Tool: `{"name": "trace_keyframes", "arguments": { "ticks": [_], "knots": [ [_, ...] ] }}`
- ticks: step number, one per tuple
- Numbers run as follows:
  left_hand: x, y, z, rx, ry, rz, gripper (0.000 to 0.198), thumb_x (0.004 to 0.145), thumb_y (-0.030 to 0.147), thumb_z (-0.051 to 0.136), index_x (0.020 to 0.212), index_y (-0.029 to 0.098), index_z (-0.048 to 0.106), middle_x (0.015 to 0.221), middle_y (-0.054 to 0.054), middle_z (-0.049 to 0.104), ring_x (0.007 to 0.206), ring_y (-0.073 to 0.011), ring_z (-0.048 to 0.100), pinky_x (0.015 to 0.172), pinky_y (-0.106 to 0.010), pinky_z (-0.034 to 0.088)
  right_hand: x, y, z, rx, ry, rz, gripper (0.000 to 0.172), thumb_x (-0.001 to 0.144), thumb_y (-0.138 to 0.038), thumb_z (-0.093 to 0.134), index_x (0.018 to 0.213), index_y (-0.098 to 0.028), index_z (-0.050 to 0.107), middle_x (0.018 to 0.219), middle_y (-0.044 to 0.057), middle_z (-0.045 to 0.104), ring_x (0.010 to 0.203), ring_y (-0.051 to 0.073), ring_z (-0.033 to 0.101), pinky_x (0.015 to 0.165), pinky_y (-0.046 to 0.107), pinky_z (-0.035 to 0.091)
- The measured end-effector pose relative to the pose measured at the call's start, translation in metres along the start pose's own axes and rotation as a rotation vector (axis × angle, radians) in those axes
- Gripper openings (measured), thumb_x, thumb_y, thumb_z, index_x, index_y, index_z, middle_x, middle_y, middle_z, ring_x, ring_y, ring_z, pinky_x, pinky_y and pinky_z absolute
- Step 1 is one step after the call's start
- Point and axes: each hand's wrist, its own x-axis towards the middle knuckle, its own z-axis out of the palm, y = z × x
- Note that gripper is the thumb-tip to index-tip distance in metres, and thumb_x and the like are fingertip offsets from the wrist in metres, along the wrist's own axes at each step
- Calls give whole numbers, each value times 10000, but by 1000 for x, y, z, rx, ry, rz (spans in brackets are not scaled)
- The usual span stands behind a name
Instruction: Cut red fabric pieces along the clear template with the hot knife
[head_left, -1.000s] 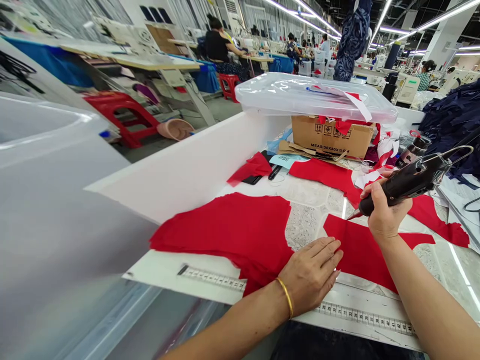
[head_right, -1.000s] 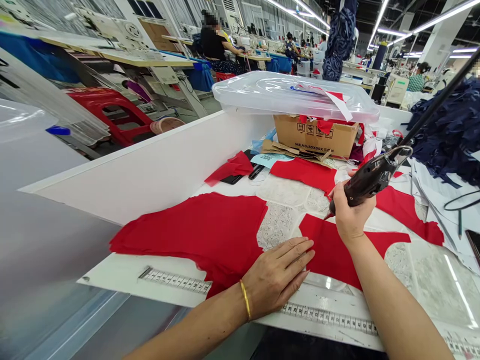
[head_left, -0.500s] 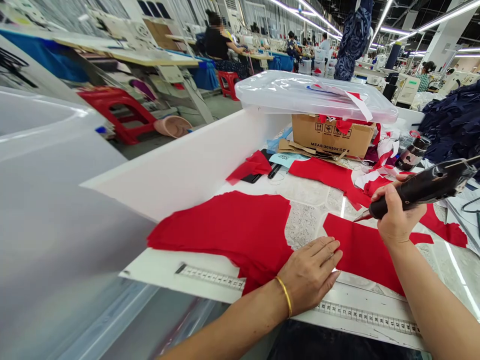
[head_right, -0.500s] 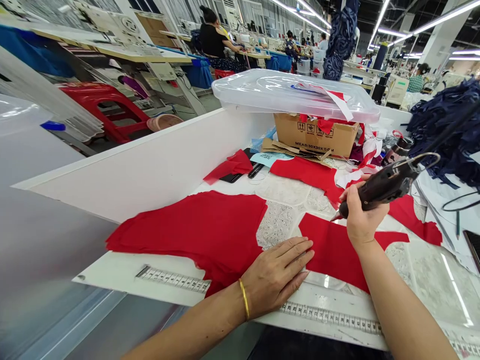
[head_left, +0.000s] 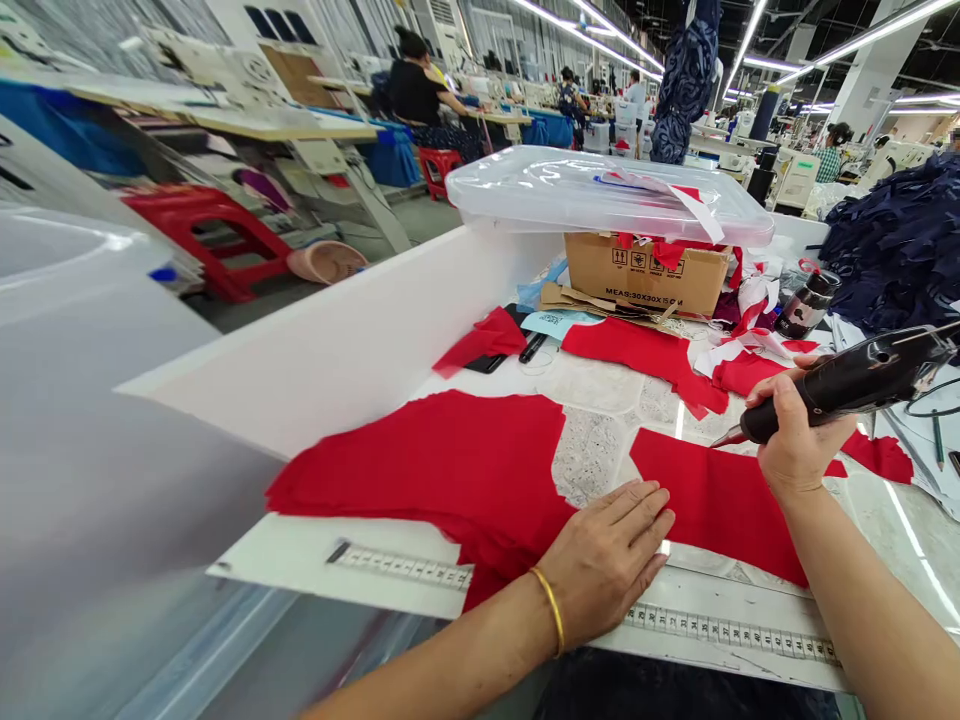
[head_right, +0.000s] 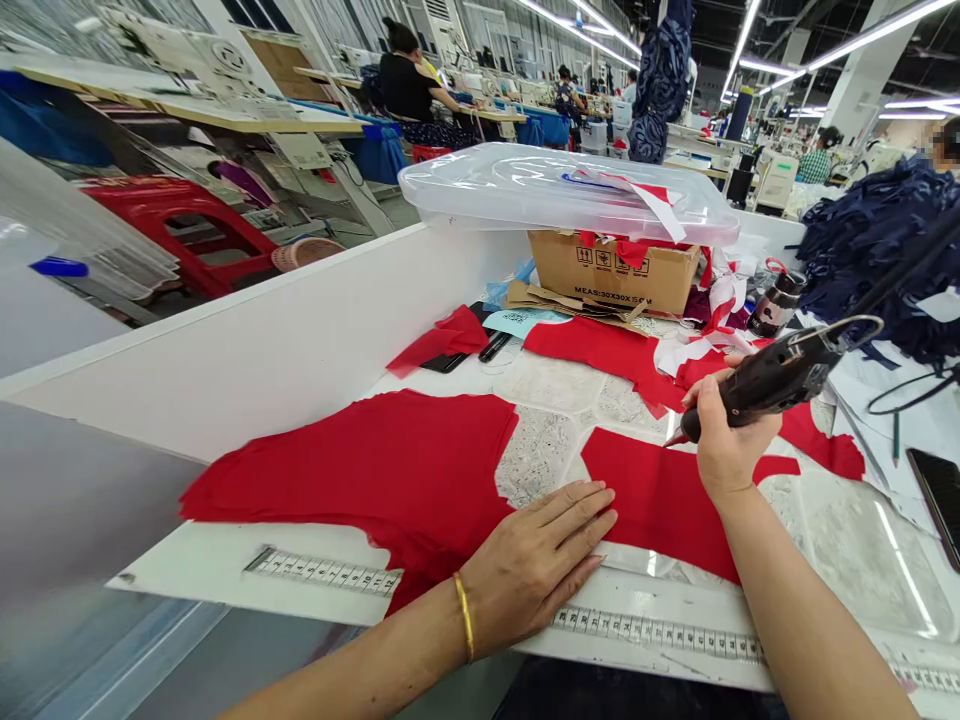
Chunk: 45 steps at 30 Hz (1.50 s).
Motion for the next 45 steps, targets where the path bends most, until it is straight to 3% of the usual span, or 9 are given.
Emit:
{"name": "trace_keyframes", "arguments": {
  "ticks": [8, 13, 16, 22, 28, 36, 45],
  "knots": [
    [30, 20, 18, -31, -156, 146, 338, 965, 135, 538, 1284, 64, 625, 1343, -183, 667, 1299, -266, 602, 1100, -386, 518, 6, -1, -26, -46, 27, 3, 315, 777, -398, 751, 951, -214, 563, 578, -77, 611, 479, 138, 599, 550, 302, 515],
    [57, 26, 33, -14, -144, 214, 235, 994, 113, 507, 1152, 76, 677, 1180, -147, 730, 1131, -228, 675, 1036, -339, 539, 5, 1, -21, -30, 53, 12, 269, 752, -356, 754, 840, -216, 542, 543, -75, 607, 445, 129, 584, 501, 276, 493],
    [69, 26, 41, -30, -158, 236, 190, 994, 109, 517, 1078, 90, 686, 1104, -137, 737, 1065, -211, 688, 983, -321, 563, 6, 2, -23, -9, 51, 20, 257, 759, -336, 748, 880, -212, 558, 551, -80, 611, 452, 134, 598, 504, 278, 494],
    [87, 25, 61, -17, -185, 248, 257, 969, 95, 534, 1194, 88, 661, 1283, -163, 690, 1263, -237, 615, 1075, -363, 521, 15, -1, -42, -71, 35, -20, 255, 783, -345, 739, 926, -208, 578, 570, -75, 623, 471, 134, 595, 543, 296, 512],
    [82, 23, 71, -43, -167, 256, 336, 945, 86, 531, 1263, 60, 635, 1301, -174, 691, 1280, -253, 617, 1099, -376, 514, 21, -2, -60, -68, 73, -22, 295, 765, -359, 755, 917, -218, 546, 571, -75, 617, 453, 140, 600, 525, 294, 511],
    [77, 21, 73, -58, -79, 266, 326, 964, 98, 491, 1249, 47, 642, 1298, -170, 697, 1266, -256, 631, 1080, -375, 537, 19, 1, -58, -72, 93, 0, 224, 760, -323, 740, 838, -217, 559, 556, -74, 612, 453, 137, 604, 503, 281, 492],
    [74, 21, 75, -42, -89, 259, 321, 968, 108, 503, 1253, 64, 644, 1307, -167, 694, 1271, -260, 632, 1073, -383, 550, 26, -1, -77, -142, 176, -72, 306, 777, -336, 744, 964, -215, 534, 569, -91, 621, 470, 146, 622, 563, 305, 509]
  ]
}}
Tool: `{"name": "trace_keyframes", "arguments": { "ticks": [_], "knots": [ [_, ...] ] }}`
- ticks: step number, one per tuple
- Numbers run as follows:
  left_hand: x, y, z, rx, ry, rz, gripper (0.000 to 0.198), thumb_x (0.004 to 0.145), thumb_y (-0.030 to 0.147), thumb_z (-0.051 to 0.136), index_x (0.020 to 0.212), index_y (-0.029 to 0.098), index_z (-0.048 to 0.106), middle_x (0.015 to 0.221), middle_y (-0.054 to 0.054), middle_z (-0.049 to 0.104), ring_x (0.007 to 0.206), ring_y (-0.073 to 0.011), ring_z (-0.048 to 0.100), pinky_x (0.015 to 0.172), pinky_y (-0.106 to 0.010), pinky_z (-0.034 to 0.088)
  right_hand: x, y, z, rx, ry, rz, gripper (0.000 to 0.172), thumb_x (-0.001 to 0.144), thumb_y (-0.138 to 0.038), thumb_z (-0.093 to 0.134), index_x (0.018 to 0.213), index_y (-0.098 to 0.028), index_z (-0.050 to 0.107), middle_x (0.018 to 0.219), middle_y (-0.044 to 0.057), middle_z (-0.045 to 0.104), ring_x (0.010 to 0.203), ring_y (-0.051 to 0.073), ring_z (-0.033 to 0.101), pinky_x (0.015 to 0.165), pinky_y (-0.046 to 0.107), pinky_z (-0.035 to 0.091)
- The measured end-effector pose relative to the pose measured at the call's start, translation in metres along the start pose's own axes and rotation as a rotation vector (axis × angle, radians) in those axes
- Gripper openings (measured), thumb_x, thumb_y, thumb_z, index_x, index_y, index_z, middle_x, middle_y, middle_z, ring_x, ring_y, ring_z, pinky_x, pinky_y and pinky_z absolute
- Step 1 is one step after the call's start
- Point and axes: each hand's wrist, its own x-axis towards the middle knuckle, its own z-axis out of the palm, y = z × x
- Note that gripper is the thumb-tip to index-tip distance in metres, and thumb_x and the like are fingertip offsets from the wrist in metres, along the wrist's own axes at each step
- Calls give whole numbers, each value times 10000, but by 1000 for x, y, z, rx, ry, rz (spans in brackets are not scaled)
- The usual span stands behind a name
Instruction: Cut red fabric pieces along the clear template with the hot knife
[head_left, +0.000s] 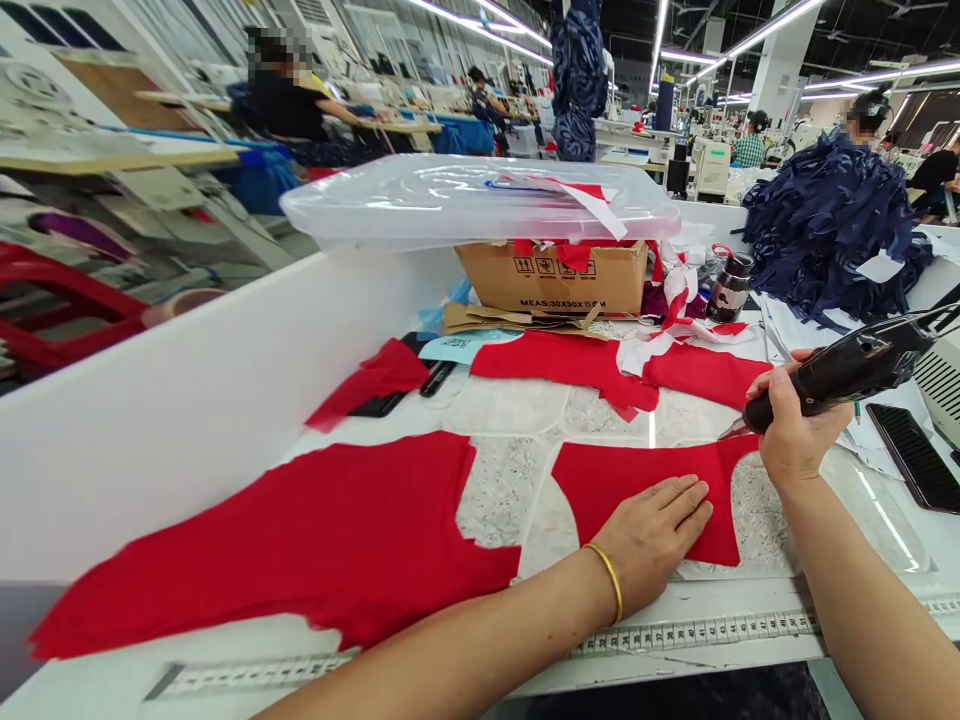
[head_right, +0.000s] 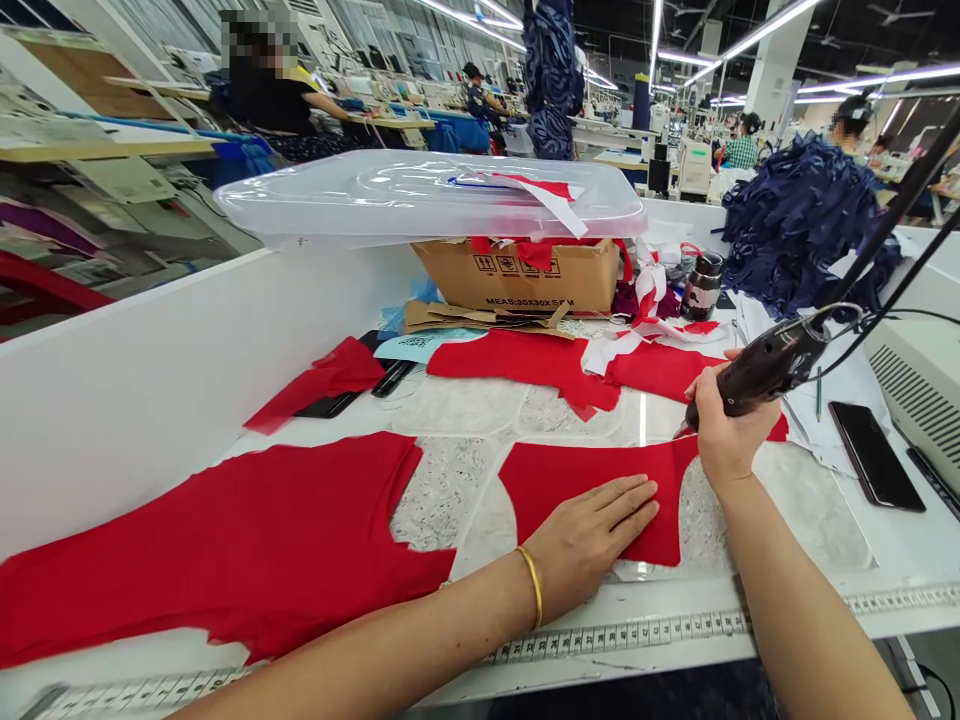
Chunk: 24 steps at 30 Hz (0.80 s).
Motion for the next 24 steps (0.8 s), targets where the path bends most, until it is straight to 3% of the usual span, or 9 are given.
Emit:
{"name": "trace_keyframes", "arguments": {
  "ticks": [8, 15, 24],
  "knots": [
    [1, -1, -4, -12, -9, -10, 337, 968, 103, 481, 1260, 72, 647, 1315, -157, 694, 1263, -258, 637, 1096, -376, 532, 2, 5, -3, -59, -1, 18, 254, 768, -344, 727, 862, -226, 523, 549, -90, 593, 461, 147, 621, 545, 307, 517],
    [-1, -2, 0, -69, -41, -22, 386, 949, 79, 482, 1310, 77, 619, 1361, -184, 659, 1320, -264, 591, 1112, -422, 521, 10, 4, -13, -84, 80, -65, 285, 777, -354, 731, 950, -209, 557, 581, -81, 615, 468, 145, 623, 548, 311, 525],
    [0, -1, -4, -64, 19, -17, 391, 928, 41, 467, 1280, 76, 633, 1342, -171, 669, 1280, -264, 616, 1103, -422, 531, 20, 14, -24, -196, 146, -33, 344, 741, -428, 727, 934, -220, 532, 560, -96, 581, 475, 155, 629, 569, 326, 547]
  ]
}}
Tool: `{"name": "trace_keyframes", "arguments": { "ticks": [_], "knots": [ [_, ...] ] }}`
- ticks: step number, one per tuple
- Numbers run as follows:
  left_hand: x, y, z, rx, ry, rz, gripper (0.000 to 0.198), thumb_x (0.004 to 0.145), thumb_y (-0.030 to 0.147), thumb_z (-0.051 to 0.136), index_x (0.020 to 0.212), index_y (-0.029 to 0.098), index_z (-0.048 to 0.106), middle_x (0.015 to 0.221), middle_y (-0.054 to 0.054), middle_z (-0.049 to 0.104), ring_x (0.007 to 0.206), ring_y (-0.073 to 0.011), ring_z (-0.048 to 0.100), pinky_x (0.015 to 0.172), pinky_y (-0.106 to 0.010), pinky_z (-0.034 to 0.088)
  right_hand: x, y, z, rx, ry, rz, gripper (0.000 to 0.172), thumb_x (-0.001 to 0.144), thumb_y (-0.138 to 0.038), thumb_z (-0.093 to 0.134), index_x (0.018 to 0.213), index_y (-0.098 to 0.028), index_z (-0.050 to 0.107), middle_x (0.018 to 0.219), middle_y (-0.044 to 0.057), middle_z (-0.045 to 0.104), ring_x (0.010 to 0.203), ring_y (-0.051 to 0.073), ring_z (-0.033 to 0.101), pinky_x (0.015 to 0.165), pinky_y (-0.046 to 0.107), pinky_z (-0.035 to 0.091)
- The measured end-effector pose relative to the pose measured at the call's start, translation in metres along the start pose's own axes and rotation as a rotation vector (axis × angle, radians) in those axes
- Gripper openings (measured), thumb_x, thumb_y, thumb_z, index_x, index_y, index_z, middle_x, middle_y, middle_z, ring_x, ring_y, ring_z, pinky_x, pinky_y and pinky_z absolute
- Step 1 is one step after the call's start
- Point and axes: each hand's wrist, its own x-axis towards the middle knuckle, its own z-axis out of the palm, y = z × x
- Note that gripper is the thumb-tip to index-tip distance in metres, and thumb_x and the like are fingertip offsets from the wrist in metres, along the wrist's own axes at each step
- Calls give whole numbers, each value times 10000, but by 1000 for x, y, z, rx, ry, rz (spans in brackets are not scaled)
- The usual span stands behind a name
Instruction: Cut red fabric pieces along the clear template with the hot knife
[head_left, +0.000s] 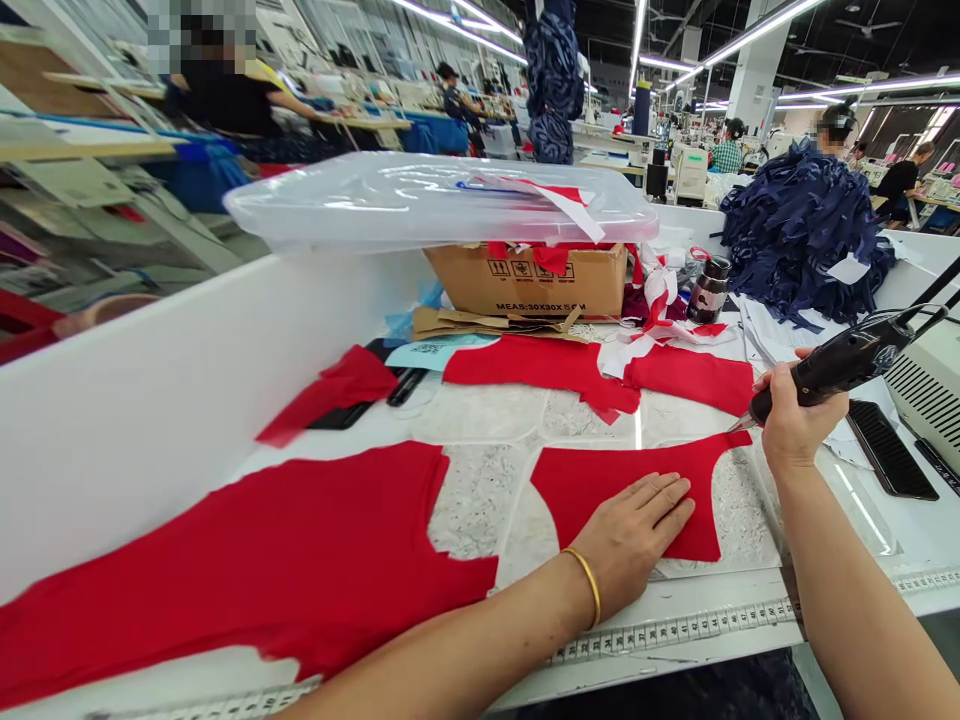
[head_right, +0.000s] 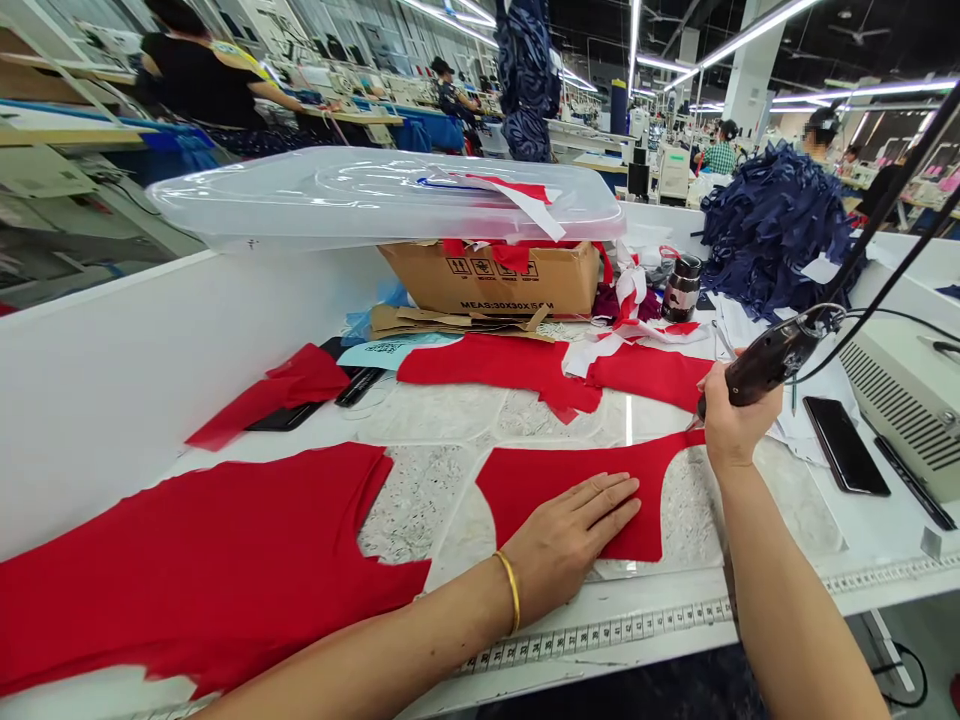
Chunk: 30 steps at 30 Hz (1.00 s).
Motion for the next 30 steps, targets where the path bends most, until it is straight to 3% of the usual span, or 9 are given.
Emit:
{"name": "trace_keyframes", "arguments": {
  "ticks": [4, 7, 13, 15, 19, 24, 27, 28, 30],
  "knots": [
    [1, -7, -8, 37, 53, -68, 401, 906, 27, 449, 1237, 101, 661, 1280, -153, 695, 1224, -263, 637, 1084, -433, 539, -1, 2, 0, -30, 10, -5, 323, 749, -432, 720, 888, -224, 516, 562, -90, 575, 479, 157, 621, 601, 348, 555],
    [-2, -24, -17, 106, 49, -212, 371, 920, 44, 463, 1209, 139, 676, 1238, -144, 698, 1174, -274, 641, 1064, -450, 537, -2, 1, 1, -32, 25, -21, 319, 750, -423, 711, 921, -221, 533, 581, -83, 580, 494, 160, 620, 621, 358, 561],
    [-9, -56, -34, 153, -173, -567, 161, 954, 186, 567, 1078, 162, 667, 1104, -133, 663, 1060, -297, 602, 962, -474, 538, -2, 0, -4, -178, 34, -44, 434, 744, -529, 703, 1001, -212, 555, 687, -41, 595, 576, 180, 625, 657, 381, 557],
    [-6, -57, -40, 86, -251, -632, 72, 947, 199, 576, 954, 182, 646, 1028, -102, 642, 1013, -278, 584, 924, -445, 531, -2, -1, -5, -274, 37, -61, 440, 728, -561, 710, 948, -217, 546, 716, -27, 593, 612, 184, 619, 690, 387, 548],
    [2, -45, -53, -87, -328, -693, 118, 898, 153, 580, 790, 199, 567, 920, -62, 613, 958, -246, 567, 882, -386, 499, -2, -5, -4, -351, 43, -106, 454, 723, -567, 715, 933, -220, 511, 773, -4, 572, 676, 196, 602, 697, 381, 530],
    [-8, -19, -78, -333, -253, -685, 106, 857, 171, 570, 767, 204, 524, 829, -23, 627, 839, -204, 572, 837, -337, 468, -4, -11, -10, -403, 82, -505, 561, 757, -514, 707, 1187, -221, 497, 1104, 124, 548, 1046, 316, 577, 856, 506, 522],
    [-22, -7, -99, -462, -206, -730, 106, 858, 226, 557, 762, 205, 518, 795, -1, 622, 773, -177, 565, 805, -308, 454, -14, -17, -14, -390, 183, -809, 440, 787, -442, 705, 1143, -265, 517, 993, 116, 546, 959, 312, 578, 798, 504, 512],
    [-27, -3, -107, -503, -196, -759, 120, 861, 248, 551, 756, 206, 514, 784, 5, 617, 759, -171, 561, 787, -297, 449, -20, -20, -14, -361, 133, -883, 381, 800, -398, 701, 1112, -279, 517, 938, 96, 554, 887, 288, 590, 747, 475, 510],
    [-38, 2, -122, -586, -183, -819, 150, 866, 292, 541, 747, 206, 507, 760, 16, 602, 734, -159, 545, 738, -274, 437, -34, -26, -9, -314, -129, -981, 276, 833, -283, 677, 1058, -291, 519, 855, 44, 590, 757, 227, 606, 672, 403, 481]
  ]
}}
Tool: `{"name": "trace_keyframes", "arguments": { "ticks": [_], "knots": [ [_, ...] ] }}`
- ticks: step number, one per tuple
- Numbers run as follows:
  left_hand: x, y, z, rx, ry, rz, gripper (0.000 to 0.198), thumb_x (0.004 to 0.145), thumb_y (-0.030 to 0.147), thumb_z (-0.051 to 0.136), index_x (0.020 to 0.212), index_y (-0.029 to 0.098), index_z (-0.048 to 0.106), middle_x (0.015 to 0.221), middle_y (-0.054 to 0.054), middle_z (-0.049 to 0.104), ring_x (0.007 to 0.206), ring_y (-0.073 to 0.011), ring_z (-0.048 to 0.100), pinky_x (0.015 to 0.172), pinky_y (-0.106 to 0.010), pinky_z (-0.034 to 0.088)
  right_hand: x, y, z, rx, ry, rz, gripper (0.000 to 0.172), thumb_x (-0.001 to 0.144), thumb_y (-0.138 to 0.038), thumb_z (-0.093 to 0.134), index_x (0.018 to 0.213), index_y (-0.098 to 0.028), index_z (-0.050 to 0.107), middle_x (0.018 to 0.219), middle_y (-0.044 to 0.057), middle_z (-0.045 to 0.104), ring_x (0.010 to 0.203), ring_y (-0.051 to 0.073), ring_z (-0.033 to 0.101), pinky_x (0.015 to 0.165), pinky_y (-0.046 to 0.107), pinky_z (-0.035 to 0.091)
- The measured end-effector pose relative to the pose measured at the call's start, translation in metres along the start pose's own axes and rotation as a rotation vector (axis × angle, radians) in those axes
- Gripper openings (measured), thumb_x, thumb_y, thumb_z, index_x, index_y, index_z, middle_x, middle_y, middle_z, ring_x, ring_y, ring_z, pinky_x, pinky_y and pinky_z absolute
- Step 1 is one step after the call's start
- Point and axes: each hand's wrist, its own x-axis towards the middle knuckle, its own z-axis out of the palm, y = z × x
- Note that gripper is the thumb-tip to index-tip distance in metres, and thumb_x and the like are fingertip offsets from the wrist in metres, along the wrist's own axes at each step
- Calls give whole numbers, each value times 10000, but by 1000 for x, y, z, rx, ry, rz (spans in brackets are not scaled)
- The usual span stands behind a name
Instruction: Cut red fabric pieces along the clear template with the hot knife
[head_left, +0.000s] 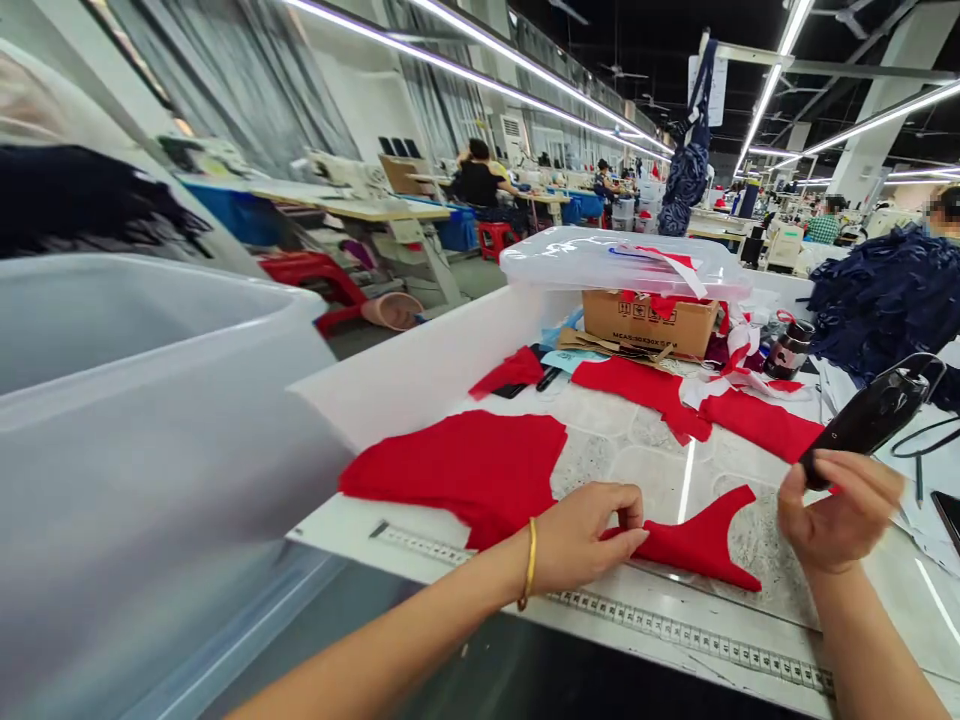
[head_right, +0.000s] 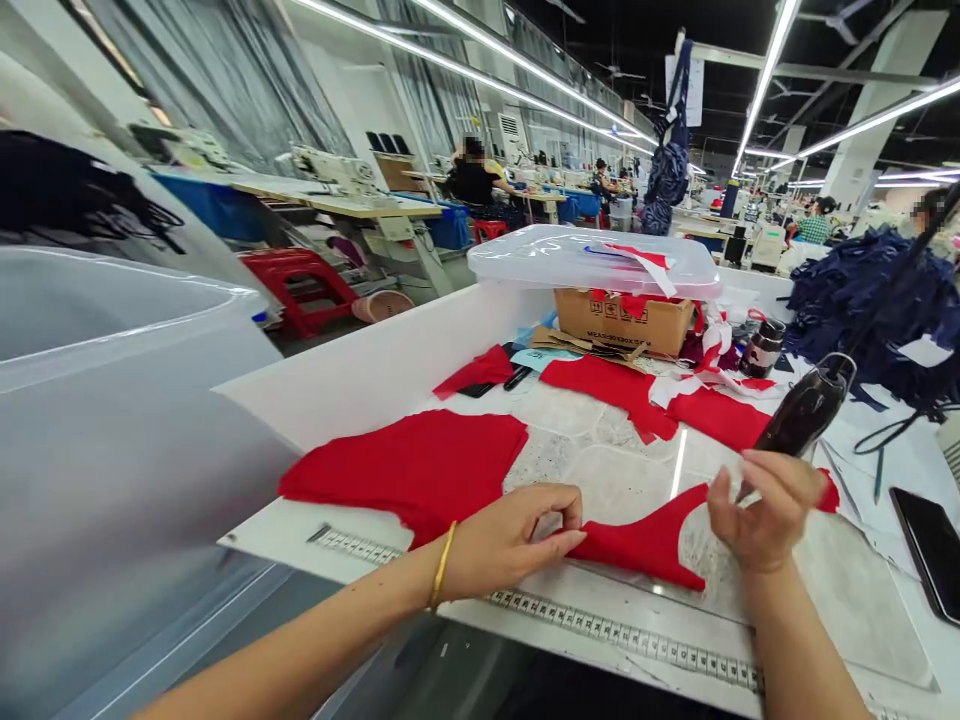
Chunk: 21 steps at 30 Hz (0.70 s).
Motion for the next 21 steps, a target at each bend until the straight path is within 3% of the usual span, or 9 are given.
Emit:
{"name": "trace_keyframes", "arguments": {
  "ticks": [2, 5, 8, 10, 14, 17, 19, 21],
  "knots": [
    [-14, -1, -9, -81, -6, -38, 181, 867, 330, 541, 742, 205, 501, 738, 24, 580, 709, -148, 520, 697, -257, 424, -2, -18, 7, 157, -293, -93, 211, 869, -178, 630, 1032, -275, 536, 822, 5, 648, 709, 181, 624, 667, 351, 449],
    [-32, -5, -18, -158, 19, -67, 214, 862, 359, 555, 733, 201, 488, 711, 34, 544, 688, -134, 493, 681, -244, 417, -10, -39, 20, 237, -667, -138, 146, 922, -122, 545, 1008, -230, 594, 850, 24, 712, 761, 180, 648, 698, 336, 418],
    [-45, -13, -23, -196, 54, -75, 214, 864, 356, 567, 740, 196, 498, 697, 40, 528, 659, -121, 472, 661, -232, 414, -25, -44, 29, 199, -965, -94, 156, 908, -116, 525, 947, -218, 637, 883, 54, 730, 815, 209, 660, 709, 341, 415],
    [-53, -18, -26, -212, 72, -76, 194, 868, 344, 581, 762, 192, 522, 700, 41, 539, 643, -116, 467, 640, -223, 415, -35, -39, 29, 182, -1091, -16, 125, 888, -136, 543, 886, -226, 629, 869, 53, 719, 794, 209, 657, 700, 334, 419],
    [-65, -31, -32, -185, 101, -91, 138, 859, 285, 625, 786, 185, 565, 727, 27, 598, 652, -120, 522, 628, -211, 433, -45, -27, 27, 272, -1260, 108, 159, 861, -158, 504, 740, -234, 575, 754, 20, 676, 669, 184, 634, 636, 306, 420],
    [-69, -42, -43, -45, 109, -48, 34, 845, 215, 646, 835, 184, 637, 798, 7, 669, 711, -131, 597, 656, -205, 460, -39, -23, 31, 370, -1289, 169, 184, 864, -200, 485, 700, -240, 559, 682, 13, 667, 581, 180, 604, 571, 297, 404],
    [-68, -48, -58, 190, 153, 1, 54, 829, 186, 674, 880, 195, 690, 832, 0, 701, 750, -145, 634, 695, -217, 482, -26, -26, 36, 409, -1188, 238, 212, 899, -294, 494, 703, -245, 556, 654, 13, 660, 545, 185, 588, 543, 303, 405],
    [-65, -52, -79, 482, 250, 33, 82, 827, 172, 682, 892, 202, 722, 826, -14, 707, 796, -177, 649, 773, -271, 507, -6, -35, 41, 398, -975, 323, 264, 927, -420, 514, 734, -245, 565, 656, 15, 654, 551, 194, 585, 539, 314, 414]
  ]
}}
